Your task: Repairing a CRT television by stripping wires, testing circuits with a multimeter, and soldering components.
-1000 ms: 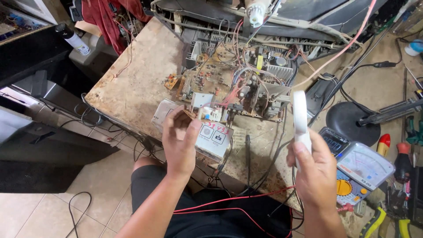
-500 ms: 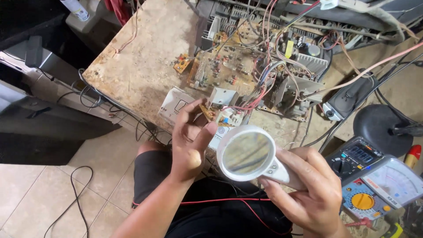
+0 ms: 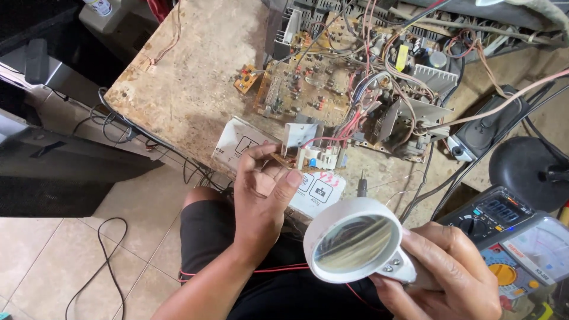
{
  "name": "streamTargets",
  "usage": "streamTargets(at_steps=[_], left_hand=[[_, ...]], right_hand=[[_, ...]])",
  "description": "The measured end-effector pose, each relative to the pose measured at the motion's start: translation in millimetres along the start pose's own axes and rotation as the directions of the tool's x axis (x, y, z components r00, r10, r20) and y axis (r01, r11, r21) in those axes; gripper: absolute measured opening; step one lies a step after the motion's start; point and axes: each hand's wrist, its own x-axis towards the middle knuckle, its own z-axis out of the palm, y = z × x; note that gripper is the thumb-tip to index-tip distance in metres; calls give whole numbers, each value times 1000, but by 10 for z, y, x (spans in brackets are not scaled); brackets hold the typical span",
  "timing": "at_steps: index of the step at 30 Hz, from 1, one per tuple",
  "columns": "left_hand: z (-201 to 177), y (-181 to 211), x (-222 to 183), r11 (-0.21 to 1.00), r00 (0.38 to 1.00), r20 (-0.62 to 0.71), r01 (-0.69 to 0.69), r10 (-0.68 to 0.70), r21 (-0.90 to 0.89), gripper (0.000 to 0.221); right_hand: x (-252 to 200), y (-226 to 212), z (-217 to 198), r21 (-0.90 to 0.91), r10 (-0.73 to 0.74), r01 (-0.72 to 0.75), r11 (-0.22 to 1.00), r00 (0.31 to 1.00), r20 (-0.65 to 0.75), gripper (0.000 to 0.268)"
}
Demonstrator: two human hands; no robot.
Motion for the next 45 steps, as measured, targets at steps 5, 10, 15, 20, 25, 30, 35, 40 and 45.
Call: streamTargets(at_steps=[5,10,15,20,25,30,35,40,45], left_hand=[[6,-28,38,996,997,66,-23,28,-84,47],[3,-73,68,978,993,122,24,2,-208,50],[-13,-83,72,972,987,156,4,33,-234,53],[-24,-69,63,978,985,168,2,34,-210,53],[-37,-22,71,984,981,192,29,6,-177,54],[-62,-32,72,982,981,185,97,-65,-164,55],[-56,7,106,985,975,197,125,-100,-119,56],[-62,22,112,989,976,189,127,-111,-74,57],[-62,5,112,984,971,222,122,-90,-133,57]], right_hand=[[-40,-110,-66,-53,83,-82,995,996,21,55],[-39,-145,-112,-111,142,-134,985,988,69,55],[-105,34,-117,-67,36,-31,997,997,71,60],[-136,12,-116,-63,44,-40,997,997,59,62],[-138,23,-82,-65,39,-36,997,998,55,61],[15,-143,28,-41,34,-32,999,999,40,54],[65,-137,69,-35,3,-1,999,998,62,53],[-12,-98,30,-25,34,-32,999,997,75,56],[-122,-4,-11,-41,67,-64,997,994,80,60]])
